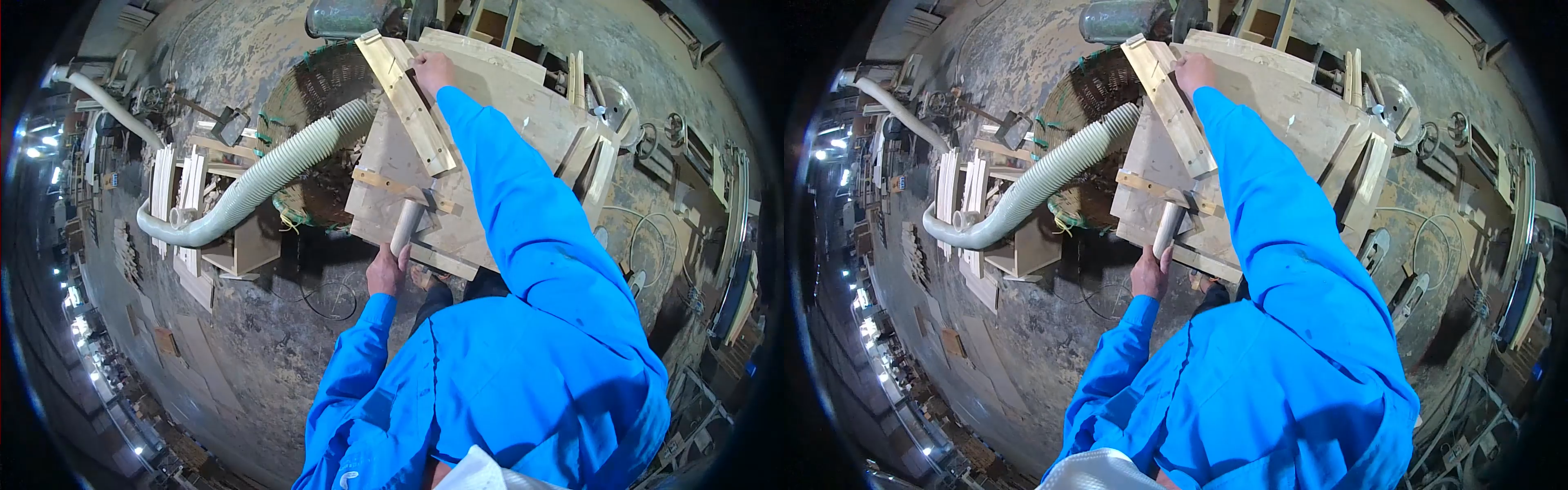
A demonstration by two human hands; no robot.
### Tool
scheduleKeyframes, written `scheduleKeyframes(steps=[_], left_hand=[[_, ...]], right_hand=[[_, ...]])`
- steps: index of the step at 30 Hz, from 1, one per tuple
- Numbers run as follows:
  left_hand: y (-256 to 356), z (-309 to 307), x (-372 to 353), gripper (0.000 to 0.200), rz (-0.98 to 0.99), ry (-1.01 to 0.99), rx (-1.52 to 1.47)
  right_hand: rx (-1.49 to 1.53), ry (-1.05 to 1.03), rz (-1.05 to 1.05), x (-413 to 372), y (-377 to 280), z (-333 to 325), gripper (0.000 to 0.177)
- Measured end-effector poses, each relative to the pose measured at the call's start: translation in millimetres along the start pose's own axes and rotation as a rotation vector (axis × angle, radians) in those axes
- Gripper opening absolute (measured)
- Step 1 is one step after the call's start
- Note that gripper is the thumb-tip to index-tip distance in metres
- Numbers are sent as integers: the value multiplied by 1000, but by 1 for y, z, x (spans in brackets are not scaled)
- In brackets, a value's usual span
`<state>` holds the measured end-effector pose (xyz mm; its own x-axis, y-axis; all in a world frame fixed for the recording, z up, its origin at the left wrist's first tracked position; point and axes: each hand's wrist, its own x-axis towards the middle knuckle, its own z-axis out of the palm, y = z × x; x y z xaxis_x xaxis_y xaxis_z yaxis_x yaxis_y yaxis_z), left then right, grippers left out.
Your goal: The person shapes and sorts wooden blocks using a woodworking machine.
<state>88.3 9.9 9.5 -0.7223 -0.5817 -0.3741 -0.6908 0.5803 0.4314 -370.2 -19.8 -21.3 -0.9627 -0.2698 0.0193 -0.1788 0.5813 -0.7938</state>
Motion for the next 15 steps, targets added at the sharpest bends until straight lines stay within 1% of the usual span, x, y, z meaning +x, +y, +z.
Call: scheduleKeyframes(steps=[5, 7, 10, 13, 15], left_hand=[[8, 1, 5, 48, -12, -2, 17], [12, 3, 11, 49, 32, 58, 27], [21, 5, 23, 48, 19, 38, 6], [35, 2, 36, 50, -36, -9, 9], [43, 3, 44, 51, -38, -7, 24]], right_hand=[[-1, 18, -4, 13, 4, 0, 26], [-1, 24, 0, 19, 4, -2, 27], [-42, 15, 1, 35, 5, -7, 28], [-54, 21, -29, 52, 8, -11, 27], [-55, 14, -68, 64, 12, -14, 28]])
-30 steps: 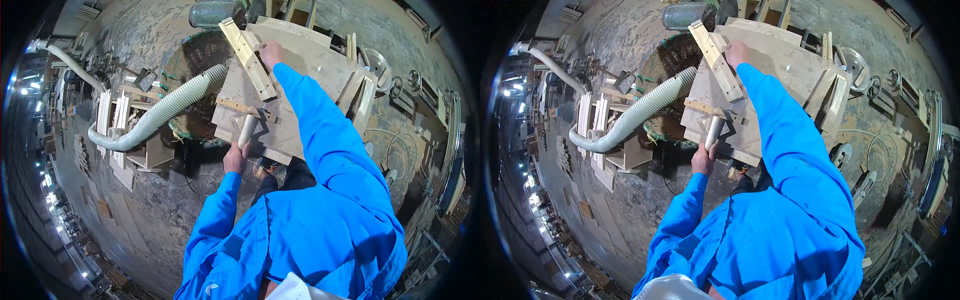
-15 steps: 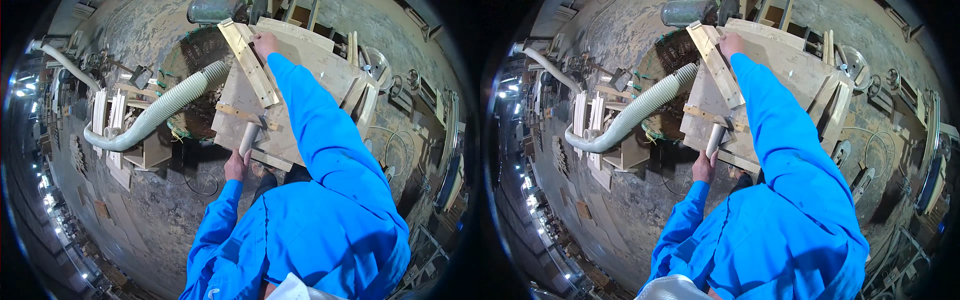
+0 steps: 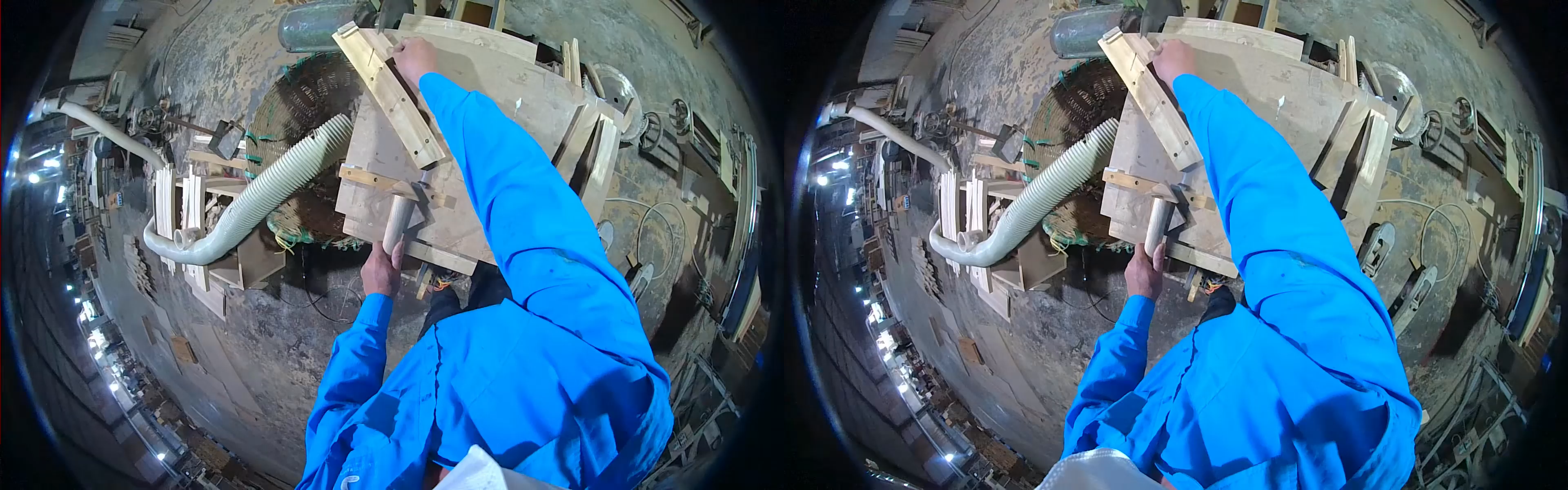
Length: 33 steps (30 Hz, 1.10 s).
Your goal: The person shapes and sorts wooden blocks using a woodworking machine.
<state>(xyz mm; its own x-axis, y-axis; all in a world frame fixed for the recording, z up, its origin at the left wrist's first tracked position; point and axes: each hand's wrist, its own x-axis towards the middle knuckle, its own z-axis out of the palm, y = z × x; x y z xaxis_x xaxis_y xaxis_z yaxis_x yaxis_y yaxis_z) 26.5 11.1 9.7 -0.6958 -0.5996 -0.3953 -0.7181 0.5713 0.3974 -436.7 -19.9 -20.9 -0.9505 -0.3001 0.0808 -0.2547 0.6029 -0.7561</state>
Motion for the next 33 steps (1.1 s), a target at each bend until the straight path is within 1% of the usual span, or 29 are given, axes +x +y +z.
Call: scheduleKeyframes(steps=[5, 7, 9, 14, 15, 16, 17, 19, 21, 22, 23, 24, 26, 27, 29, 30, 31, 33], left_hand=[[15, 3, 20, 53, 19, 20, -6], [25, 1, 27, 55, -1, -9, 29], [33, 0, 28, 55, 11, 33, 44], [38, -1, 30, 54, 45, 56, 42], [35, 1, 29, 54, 41, 59, 37], [30, 4, 30, 53, 80, 88, 35], [25, 6, 28, 52, 113, 117, 32], [15, 9, 29, 51, 98, 80, 67], [-4, 19, 29, 53, 90, 74, 151], [-6, 19, 26, 52, 80, 69, 149], [0, 12, 19, 50, 80, 81, 116], [6, 5, 14, 49, 61, 67, 84], [7, 2, 7, 49, 68, 67, 56], [4, 0, 4, 49, 71, 61, 48], [2, 1, 0, 50, 65, 88, 29], [0, 1, -3, 52, 78, 104, 11], [-3, 1, -5, 52, 66, 112, 1], [-8, 1, -9, 55, 55, 75, 57]], right_hand=[[-42, 16, -41, 26, 7, -2, 28], [-56, 27, -67, 36, 13, 4, 29], [-129, 76, -65, 45, 17, 8, 17], [-134, 30, -55, 41, 24, -4, 18], [-60, -30, -48, 29, 22, -15, 26], [14, -91, -40, 25, 22, -22, 34], [13, -101, -47, 24, 21, -29, 34], [-77, -127, -68, 10, 27, -27, 34], [-444, -58, -363, 19, 71, 17, 33], [-272, -32, -303, 0, 67, 13, 38], [-106, 9, -241, -3, 56, 2, 43], [-107, -25, -256, -14, 52, 2, 43], [-43, -90, -96, -24, 39, 2, 59], [-37, -108, -111, -33, 25, -11, 59], [-248, -149, -64, -57, 2, -39, 62], [-297, -152, -48, -61, 1, -37, 56], [-300, -161, -62, -64, 4, -35, 56], [-199, -74, -261, -72, 17, -34, 48]])
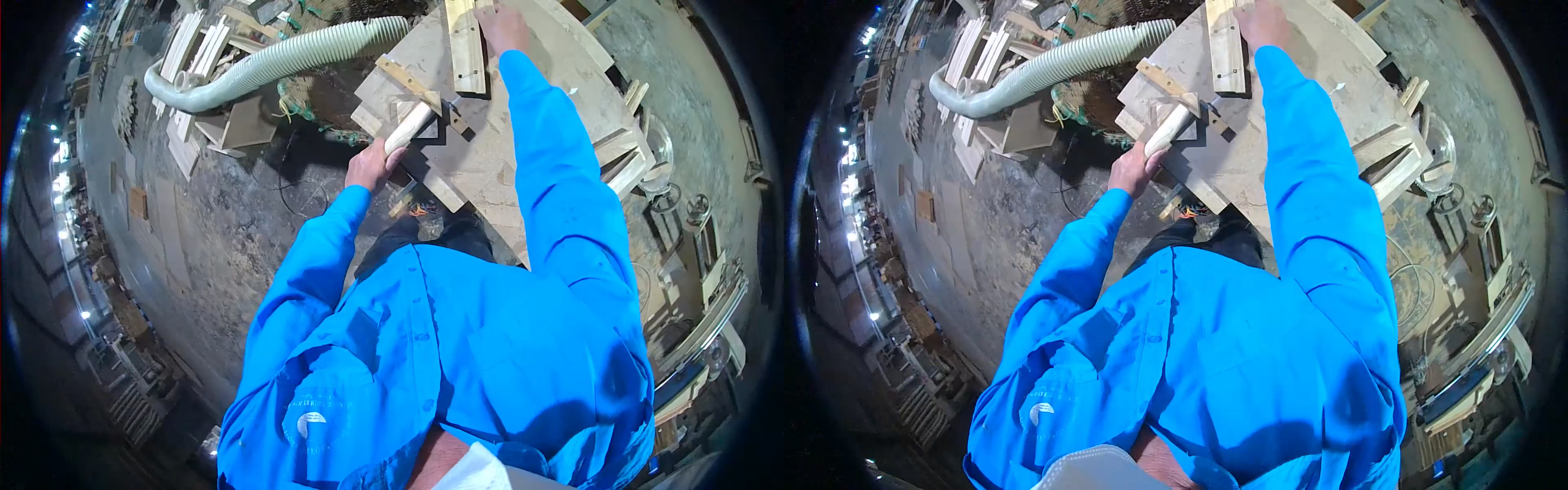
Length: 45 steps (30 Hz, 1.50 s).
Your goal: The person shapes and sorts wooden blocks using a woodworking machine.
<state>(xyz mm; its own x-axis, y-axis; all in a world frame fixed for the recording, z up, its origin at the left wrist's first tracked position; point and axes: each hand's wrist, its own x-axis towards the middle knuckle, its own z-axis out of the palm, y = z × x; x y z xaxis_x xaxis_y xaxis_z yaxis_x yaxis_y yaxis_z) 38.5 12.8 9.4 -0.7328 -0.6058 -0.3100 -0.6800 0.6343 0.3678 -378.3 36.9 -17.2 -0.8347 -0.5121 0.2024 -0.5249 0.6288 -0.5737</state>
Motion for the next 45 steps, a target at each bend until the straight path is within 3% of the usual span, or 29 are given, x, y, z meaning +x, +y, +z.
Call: scheduleKeyframes(steps=[4, 6, 8, 12, 14, 16, 22, 27, 29, 30, 32, 34, 36, 38, 39, 40, 44, 45], left_hand=[[-10, 3, -7, 58, 26, 15, -5], [-14, 2, -12, 57, 43, 21, -30], [-17, -2, -15, 57, 57, 35, -60], [-28, -3, -24, 52, 85, 11, -129], [-41, -3, -37, 51, 102, 16, -149], [-61, -2, -56, 50, 111, 42, -157], [-146, 1, -134, 37, 64, -62, -206], [-214, 4, -187, 37, 49, -71, -225], [-214, -24, -196, 40, -144, 83, -493], [-206, -34, -197, 40, -144, 87, -499], [-183, -55, -190, 40, -211, 123, -1187], [-172, -62, -183, 37, -111, 61, -1414], [-178, -46, -175, 34, -220, 48, -1729], [-205, -25, -167, 35, -258, 95, -1776], [-217, -24, -172, 35, -370, 136, -1869], [-228, -13, -176, 35, -483, 161, -1966], [-309, 60, -202, 34, -568, 195, -1937], [-321, 75, -211, 35, -823, 219, -2015]], right_hand=[[-52, 50, 10, -36, 13, -12, 54], [182, 24, 243, -73, -1, -47, 50], [214, 111, 373, -114, -11, -64, 49], [487, 166, 368, -215, -36, -88, 34], [526, 124, 305, -266, -58, -94, 31], [533, -50, 381, -311, -100, -109, 32], [437, -361, -119, -384, -160, -81, 39], [473, -456, -290, -388, -224, -62, 44], [460, -443, -404, -390, -241, -47, 44], [456, -444, -409, -393, -247, -44, 44], [453, -469, -518, -394, -276, -29, 43], [435, -567, -576, -400, -294, -14, 45], [409, -634, -632, -403, -314, -9, 47], [339, -636, -768, -397, -316, 2, 49], [321, -509, -859, -395, -309, 13, 49], [280, -532, -785, -393, -308, 13, 47], [37, -434, -767, -383, -271, 27, 41], [-7, -487, -770, -383, -255, 34, 41]])
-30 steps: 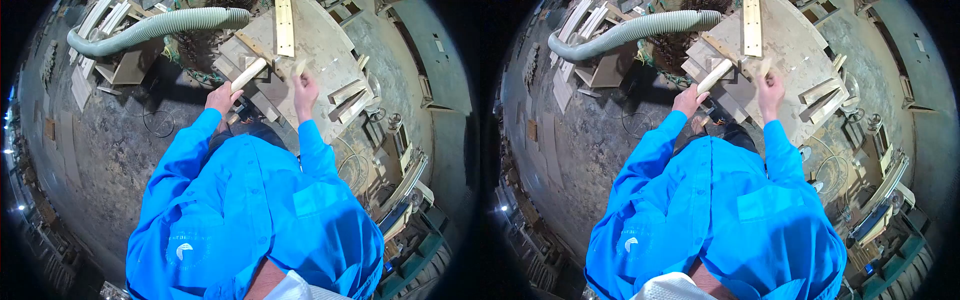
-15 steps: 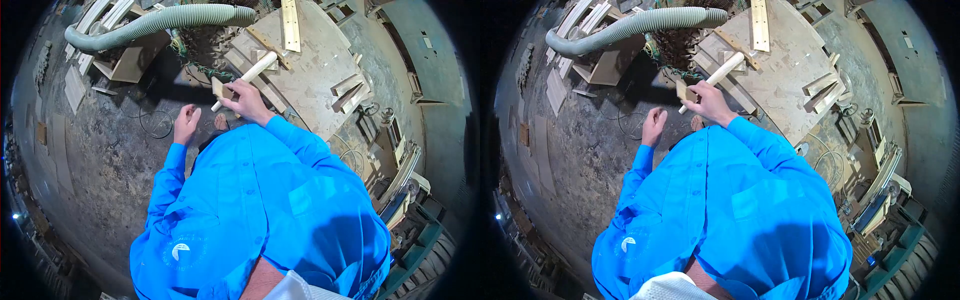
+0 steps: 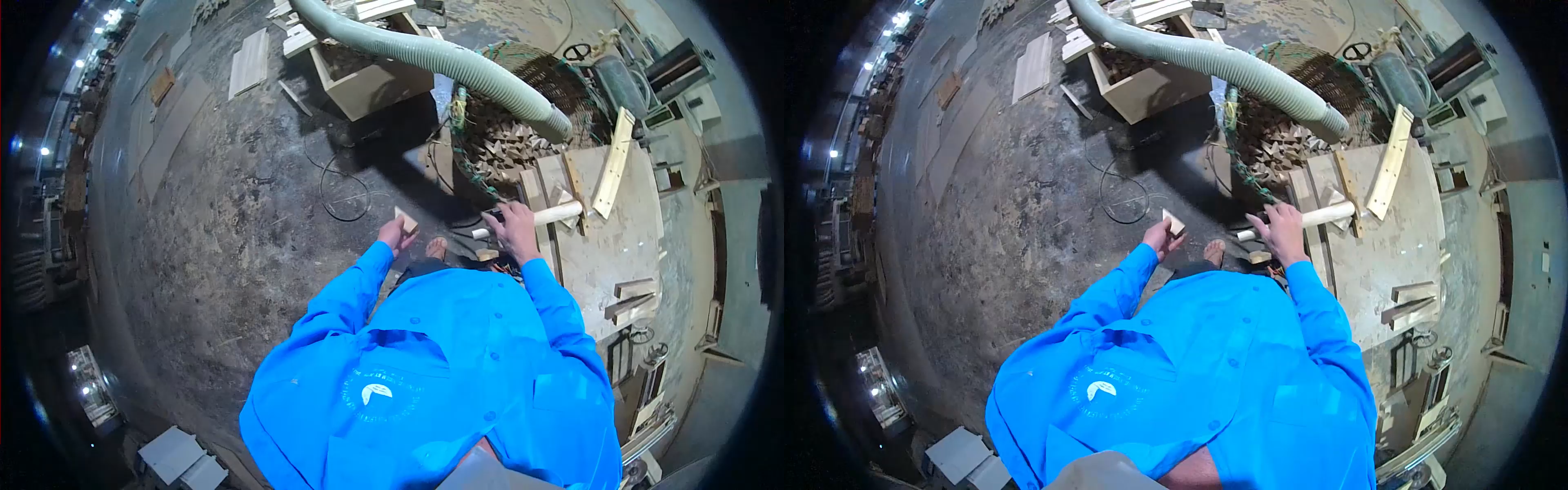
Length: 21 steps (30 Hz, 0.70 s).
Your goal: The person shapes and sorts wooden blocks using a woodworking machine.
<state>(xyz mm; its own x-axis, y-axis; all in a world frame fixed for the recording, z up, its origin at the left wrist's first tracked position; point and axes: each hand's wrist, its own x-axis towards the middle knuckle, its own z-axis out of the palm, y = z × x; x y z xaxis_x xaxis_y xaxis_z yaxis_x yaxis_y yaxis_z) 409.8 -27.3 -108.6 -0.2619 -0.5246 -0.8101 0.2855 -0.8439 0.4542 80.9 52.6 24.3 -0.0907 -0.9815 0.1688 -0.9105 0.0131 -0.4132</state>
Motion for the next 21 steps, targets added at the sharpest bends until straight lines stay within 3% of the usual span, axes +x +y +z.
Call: scheduleKeyframes(steps=[1, 4, 7, 8, 10, 11, 12, 13, 14, 16, 17, 19, 21], left_hand=[[-4, -15, 8, 35, -127, 170, -108], [2, -42, 38, 36, -207, 248, -145], [70, -31, 95, 34, 25, 104, -290], [105, -47, 131, 39, 134, -428, -377], [203, -4, 122, 41, 295, -316, -324], [246, 40, 98, 32, 440, -357, -558], [269, 12, 122, 23, 581, -688, -246], [288, 29, 110, 29, 821, -344, 102], [304, 45, 104, 46, 459, -150, -201], [304, 51, 105, 62, 506, -69, 158], [285, 72, 84, 55, 571, 35, 247], [247, 52, 117, 53, 356, -14, 393], [183, -11, 178, 45, -54, -662, 225]], right_hand=[[-147, -56, -74, -7, 4, 2, 40], [-89, -35, -105, -7, 4, 5, 38], [-123, -67, -60, -6, -2, 2, 30], [-122, -53, -69, -4, -1, 3, 33], [-167, -39, -71, -6, 0, 4, 36], [-161, 12, -113, -7, 3, 7, 37], [-192, 0, -138, -10, 11, 16, 35], [-210, 18, -207, -11, 13, 14, 24], [-343, 106, -368, -13, 6, 0, 22], [-392, -8, -258, -32, -6, -6, 33], [-353, -60, -209, -34, -12, -11, 34], [-174, 69, -108, -58, -16, 22, 38], [-62, 3, -130, -91, -28, 10, 45]])
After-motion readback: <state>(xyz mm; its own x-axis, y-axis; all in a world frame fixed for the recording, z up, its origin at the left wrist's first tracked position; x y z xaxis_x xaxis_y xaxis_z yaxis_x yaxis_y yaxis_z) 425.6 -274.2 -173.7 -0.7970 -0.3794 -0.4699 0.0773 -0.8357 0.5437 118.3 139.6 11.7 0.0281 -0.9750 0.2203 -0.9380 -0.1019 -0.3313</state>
